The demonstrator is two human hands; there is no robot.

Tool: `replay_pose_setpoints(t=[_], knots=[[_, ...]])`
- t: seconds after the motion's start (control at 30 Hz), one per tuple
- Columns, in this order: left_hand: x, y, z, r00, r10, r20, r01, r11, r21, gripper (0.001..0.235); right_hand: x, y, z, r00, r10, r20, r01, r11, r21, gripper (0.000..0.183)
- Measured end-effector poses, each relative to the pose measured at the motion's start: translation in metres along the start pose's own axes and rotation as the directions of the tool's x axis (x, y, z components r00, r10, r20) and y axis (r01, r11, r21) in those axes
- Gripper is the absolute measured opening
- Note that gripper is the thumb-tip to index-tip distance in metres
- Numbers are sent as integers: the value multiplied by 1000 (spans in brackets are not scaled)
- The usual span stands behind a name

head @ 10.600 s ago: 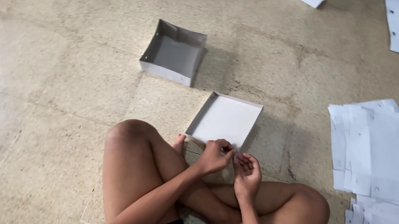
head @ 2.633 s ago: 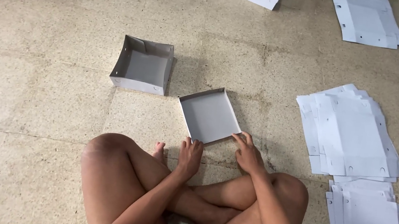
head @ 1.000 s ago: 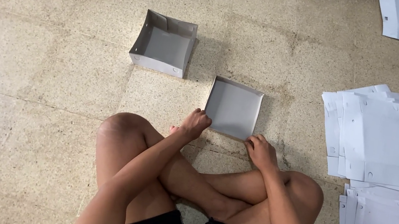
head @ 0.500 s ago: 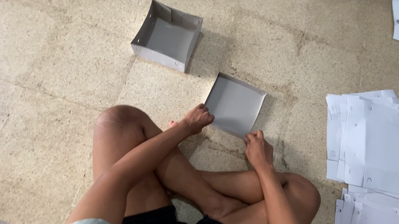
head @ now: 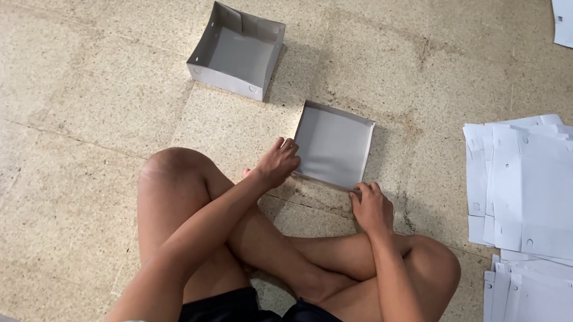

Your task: The person sits on the floor and assembles a small white cardboard box by folding the flaps and securing the tabs. They then place a flat cardboard sheet into the assembled box.

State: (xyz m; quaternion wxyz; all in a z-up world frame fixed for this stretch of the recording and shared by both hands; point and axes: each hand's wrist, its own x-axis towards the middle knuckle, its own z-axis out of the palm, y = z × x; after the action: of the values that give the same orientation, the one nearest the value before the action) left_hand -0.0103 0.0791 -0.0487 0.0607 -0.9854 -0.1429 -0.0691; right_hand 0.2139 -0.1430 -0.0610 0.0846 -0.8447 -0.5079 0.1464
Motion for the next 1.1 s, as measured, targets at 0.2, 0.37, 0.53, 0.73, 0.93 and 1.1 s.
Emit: replay_pose_setpoints(t=[0.2,0.37,0.53,0.73,0.93,1.1], knots=[[4,4,-10,1000,3,-10,-3,1000,13,22,-22,-58,-72,998,40,53,-41,999,20,21],[7,6,-23,997,46,-54,-45,999,12,13,-17,-56,-65,998,-11,59,11,1000,4,20],[6,6,-40,996,56,-74,-53,997,47,8,-15,-54,-60,998,-14,68,15,1000,-23,20],[5,9,-38,996,78,-31,-76,996,46,7,-10,-44,-35,1000,-17,14,19,993,-115,21],[-2,5,-24,992,-21,121,16,999,37,13,-26,-63,-67,991,130,-12,-129,989,72,47],[-3,-1,-66,883,-343,321,433,858,-275,72,-24,-61,-69,985,175,13,-174,966,191,61]])
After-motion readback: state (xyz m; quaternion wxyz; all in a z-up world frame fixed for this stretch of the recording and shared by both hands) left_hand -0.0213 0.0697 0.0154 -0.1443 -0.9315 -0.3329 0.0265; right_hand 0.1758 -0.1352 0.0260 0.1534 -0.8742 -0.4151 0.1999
